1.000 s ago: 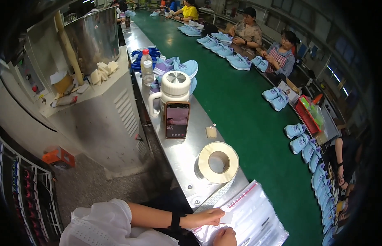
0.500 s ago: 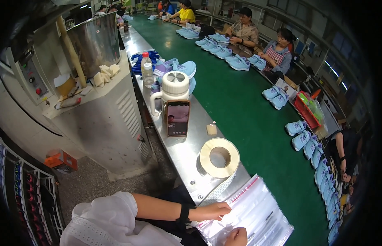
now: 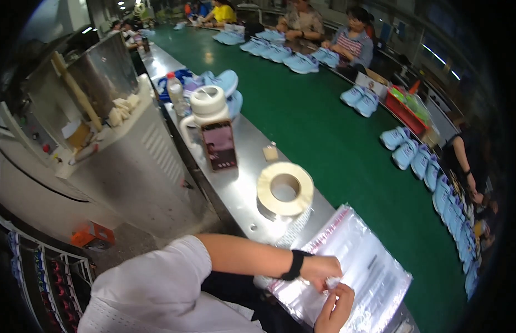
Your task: Preparing clear plastic adhesive bags and labels for shoe packaging in a factory environment.
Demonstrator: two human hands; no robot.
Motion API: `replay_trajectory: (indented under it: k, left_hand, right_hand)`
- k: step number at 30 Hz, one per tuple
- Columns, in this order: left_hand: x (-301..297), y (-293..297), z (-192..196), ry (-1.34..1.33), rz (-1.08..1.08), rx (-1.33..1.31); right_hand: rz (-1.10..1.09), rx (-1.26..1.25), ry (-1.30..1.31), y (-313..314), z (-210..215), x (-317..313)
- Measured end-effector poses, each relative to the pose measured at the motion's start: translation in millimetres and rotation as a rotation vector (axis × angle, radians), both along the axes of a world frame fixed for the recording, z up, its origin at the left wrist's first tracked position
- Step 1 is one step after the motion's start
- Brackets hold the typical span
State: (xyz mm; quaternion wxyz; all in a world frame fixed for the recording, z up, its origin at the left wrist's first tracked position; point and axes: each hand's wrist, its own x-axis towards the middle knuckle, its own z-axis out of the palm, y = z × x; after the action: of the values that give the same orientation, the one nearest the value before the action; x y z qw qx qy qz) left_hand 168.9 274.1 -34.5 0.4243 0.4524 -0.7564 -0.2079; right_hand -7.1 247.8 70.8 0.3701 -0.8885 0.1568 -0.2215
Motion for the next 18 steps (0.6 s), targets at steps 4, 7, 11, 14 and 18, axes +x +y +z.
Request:
replay_trajectory:
  k: [4,7,11,14,18]
  left_hand:
    - [-33,10,18,1.589,0.123,0.953]
    - [-33,36,55,1.688,0.105,0.911]
    - [-33,74,75,1.596,0.039,0.750]
    - [-33,104,70,1.667,0.004,0.703]
    - [-35,114,50,1.847,0.049,0.694]
  right_hand:
    - [0.121,0.053,0.152,5,-16,-12]
    - [0.157,-0.040,0.265,10,-19,-13]
    - [0.149,-0.180,0.332,8,-29,-8]
    - [0.092,-0.242,0.298,6,-45,-8]
    - [0.012,-0.391,0.187,31,-25,7]
